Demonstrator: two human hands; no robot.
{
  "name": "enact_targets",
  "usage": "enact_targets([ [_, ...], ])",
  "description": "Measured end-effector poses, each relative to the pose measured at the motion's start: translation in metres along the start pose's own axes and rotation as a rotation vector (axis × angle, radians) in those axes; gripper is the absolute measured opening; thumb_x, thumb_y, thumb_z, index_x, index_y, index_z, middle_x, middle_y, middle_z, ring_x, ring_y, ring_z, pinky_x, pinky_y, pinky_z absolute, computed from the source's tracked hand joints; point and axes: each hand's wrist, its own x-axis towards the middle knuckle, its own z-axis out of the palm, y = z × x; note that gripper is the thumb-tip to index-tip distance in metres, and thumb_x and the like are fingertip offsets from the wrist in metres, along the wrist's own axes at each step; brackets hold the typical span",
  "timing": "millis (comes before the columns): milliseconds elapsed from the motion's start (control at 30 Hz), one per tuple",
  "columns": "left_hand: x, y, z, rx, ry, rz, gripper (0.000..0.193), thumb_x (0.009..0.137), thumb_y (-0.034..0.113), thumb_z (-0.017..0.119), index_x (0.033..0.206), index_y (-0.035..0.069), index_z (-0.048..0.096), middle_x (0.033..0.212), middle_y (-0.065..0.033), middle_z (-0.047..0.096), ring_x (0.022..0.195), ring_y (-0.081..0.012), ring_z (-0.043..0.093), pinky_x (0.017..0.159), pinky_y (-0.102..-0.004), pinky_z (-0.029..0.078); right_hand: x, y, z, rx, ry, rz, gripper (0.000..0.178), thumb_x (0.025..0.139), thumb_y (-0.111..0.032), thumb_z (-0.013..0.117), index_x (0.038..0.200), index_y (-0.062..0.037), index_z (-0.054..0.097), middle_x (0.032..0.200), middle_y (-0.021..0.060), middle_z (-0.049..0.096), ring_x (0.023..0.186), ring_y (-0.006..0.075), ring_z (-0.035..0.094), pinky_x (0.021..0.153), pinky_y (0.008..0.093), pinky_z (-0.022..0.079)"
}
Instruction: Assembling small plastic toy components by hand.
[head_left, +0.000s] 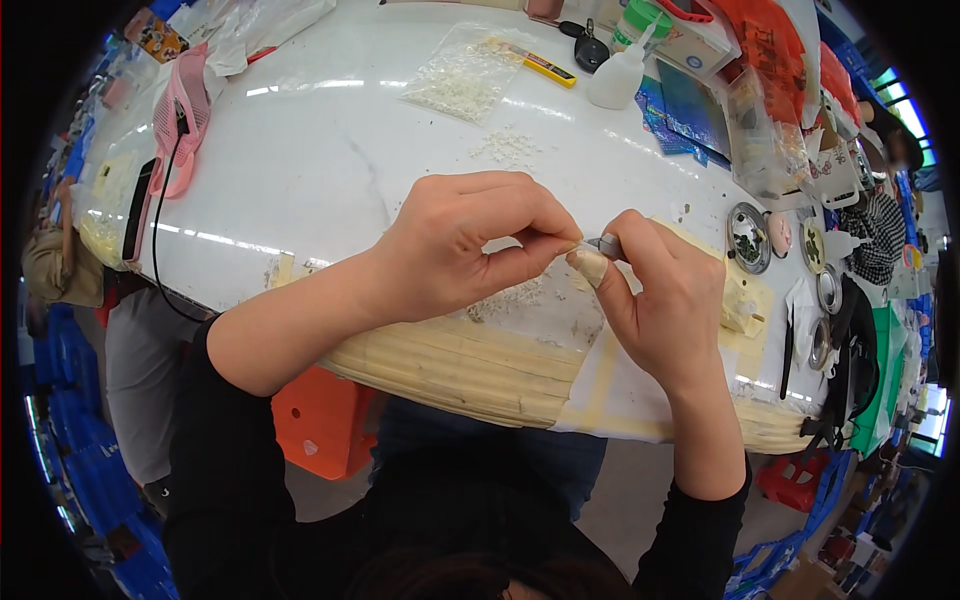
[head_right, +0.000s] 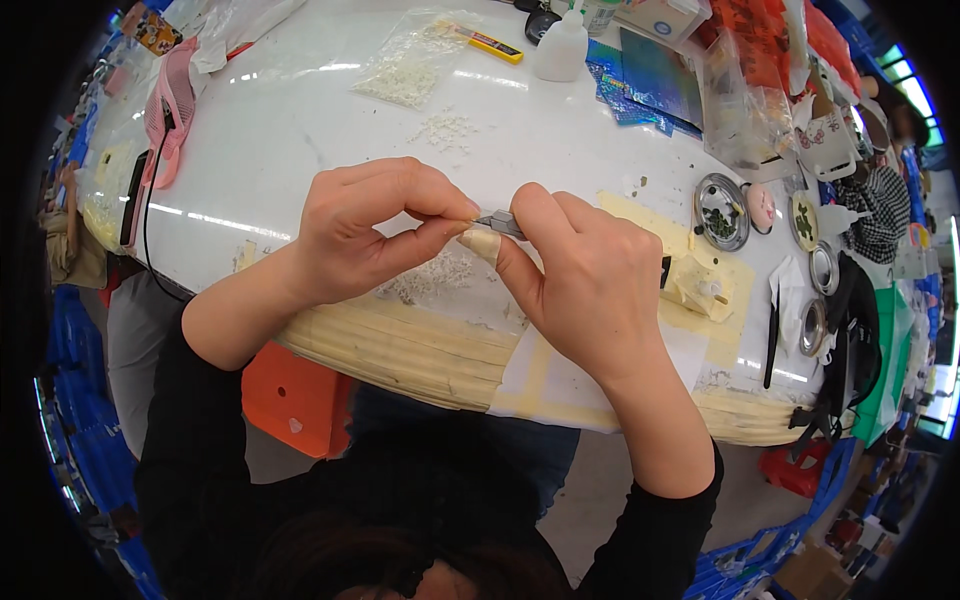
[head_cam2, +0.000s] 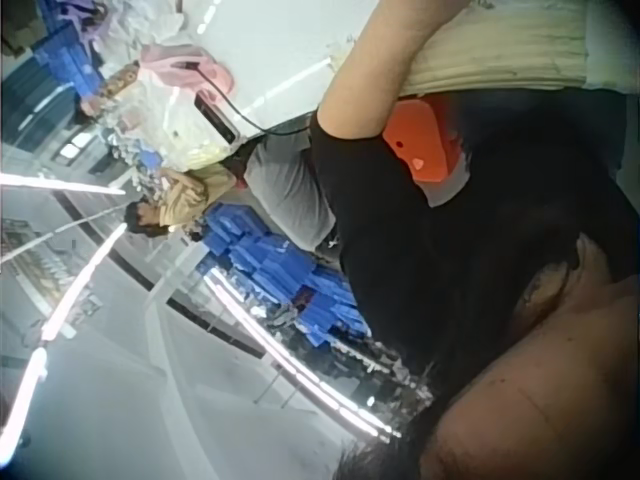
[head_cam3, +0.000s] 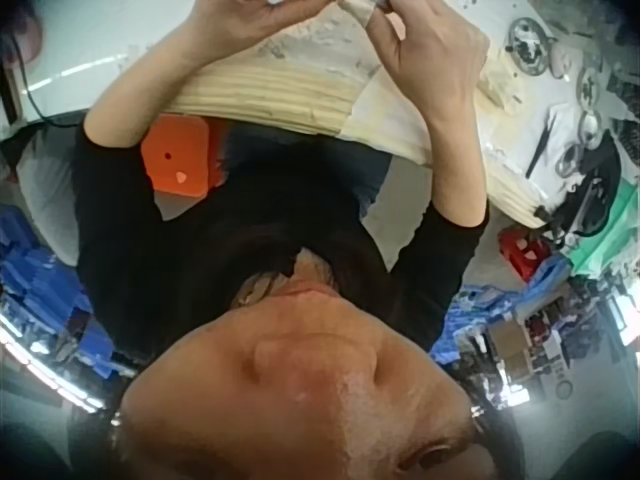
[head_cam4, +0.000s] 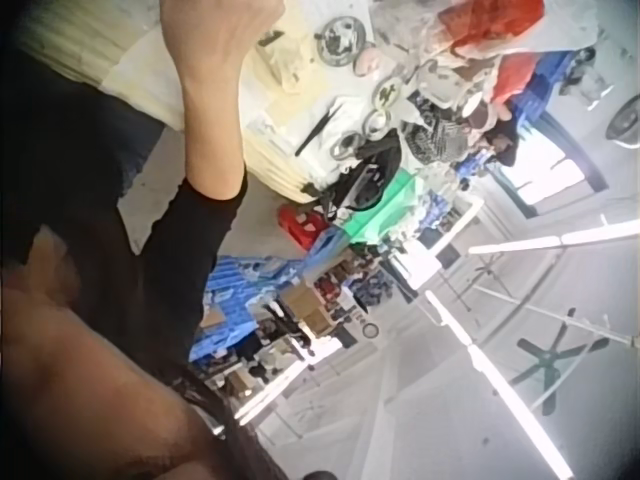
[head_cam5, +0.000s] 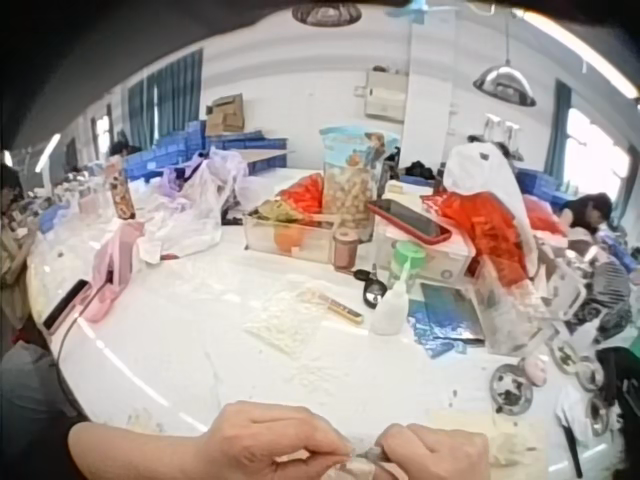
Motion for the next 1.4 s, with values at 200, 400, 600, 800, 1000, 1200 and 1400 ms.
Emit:
enact_targets([
  [200, -0.0002, 0.0007, -0.0002, 0.01, 0.005, 0.011, 0.016, 0.078, -0.007, 0.07, 0.092, 0.0, 0.068, 0.085, -0.0079, 0.07, 0.071, -0.0155, 0.066, 0.063, -0.025, 0.053, -0.0001, -0.0005, 0.0005, -0.037, -0.037, 0.03, 0.022, 0.079, -0.024, 0.073, 0.081, -0.0101, 0.055, 0.061, 0.0028, 0.055, 0.052, 0.0222, 0.057, 0.044, 0.034, 0.042],
  [400, 0.0003, 0.0006, -0.0001, 0.019, 0.003, 0.022, 0.017, 0.077, -0.007, 0.071, 0.092, 0.0, 0.068, 0.085, -0.0081, 0.07, 0.072, -0.0163, 0.067, 0.064, -0.0258, 0.053, 0.0, -0.0019, -0.0008, -0.019, -0.052, 0.044, 0.021, 0.08, -0.021, 0.071, 0.08, -0.0085, 0.054, 0.061, 0.0044, 0.053, 0.052, 0.0231, 0.055, 0.045, 0.0342, 0.04],
  [600, -0.0004, -0.0002, -0.0004, 0.05, 0.007, 0.055, 0.018, 0.076, -0.007, 0.071, 0.092, 0.0, 0.069, 0.085, -0.0083, 0.07, 0.074, -0.0186, 0.068, 0.064, -0.0268, 0.054, -0.0007, -0.0026, 0.0, 0.063, -0.06, 0.068, 0.02, 0.08, -0.015, 0.069, 0.076, -0.0053, 0.052, 0.06, 0.0082, 0.047, 0.05, 0.0252, 0.047, 0.047, 0.0346, 0.036],
  [800, 0.0007, 0.001, -0.0008, 0.059, 0.013, 0.059, 0.018, 0.076, -0.008, 0.07, 0.092, 0.0, 0.069, 0.085, -0.0084, 0.07, 0.073, -0.0183, 0.068, 0.064, -0.0267, 0.054, 0.0006, -0.0024, -0.0023, 0.013, -0.065, 0.038, 0.019, 0.079, -0.02, 0.07, 0.075, -0.0104, 0.054, 0.058, 0.0022, 0.054, 0.049, 0.0215, 0.055, 0.043, 0.0337, 0.04],
  [1000, 0.0008, 0.0012, -0.0008, 0.047, 0.011, 0.046, 0.018, 0.076, -0.008, 0.07, 0.092, 0.0, 0.068, 0.085, -0.0087, 0.07, 0.072, -0.0175, 0.068, 0.065, -0.0262, 0.053, 0.0006, -0.0012, 0.0001, -0.001, -0.033, 0.037, 0.021, 0.08, -0.023, 0.071, 0.077, -0.0104, 0.054, 0.061, 0.0019, 0.056, 0.052, 0.021, 0.058, 0.044, 0.0334, 0.041],
  [1200, 0.0003, 0.0008, -0.0001, 0.048, 0.01, 0.048, 0.018, 0.076, -0.008, 0.07, 0.092, 0.0, 0.068, 0.085, -0.0085, 0.07, 0.073, -0.0182, 0.068, 0.064, -0.0266, 0.054, 0.0006, -0.0014, -0.0014, -0.011, -0.061, 0.04, 0.021, 0.08, -0.023, 0.071, 0.078, -0.0106, 0.055, 0.061, 0.0022, 0.056, 0.052, 0.0211, 0.058, 0.044, 0.0336, 0.041],
  [1400, 0.0004, -0.0001, 0.0007, 0.06, 0.005, 0.069, 0.018, 0.076, -0.008, 0.07, 0.092, 0.0, 0.068, 0.085, -0.0086, 0.07, 0.073, -0.0188, 0.068, 0.063, -0.0264, 0.054, 0.0002, 0.0001, -0.0021, -0.001, -0.08, 0.02, 0.018, 0.079, -0.021, 0.071, 0.077, -0.011, 0.055, 0.059, 0.0026, 0.054, 0.05, 0.0214, 0.055, 0.043, 0.0338, 0.04],
])
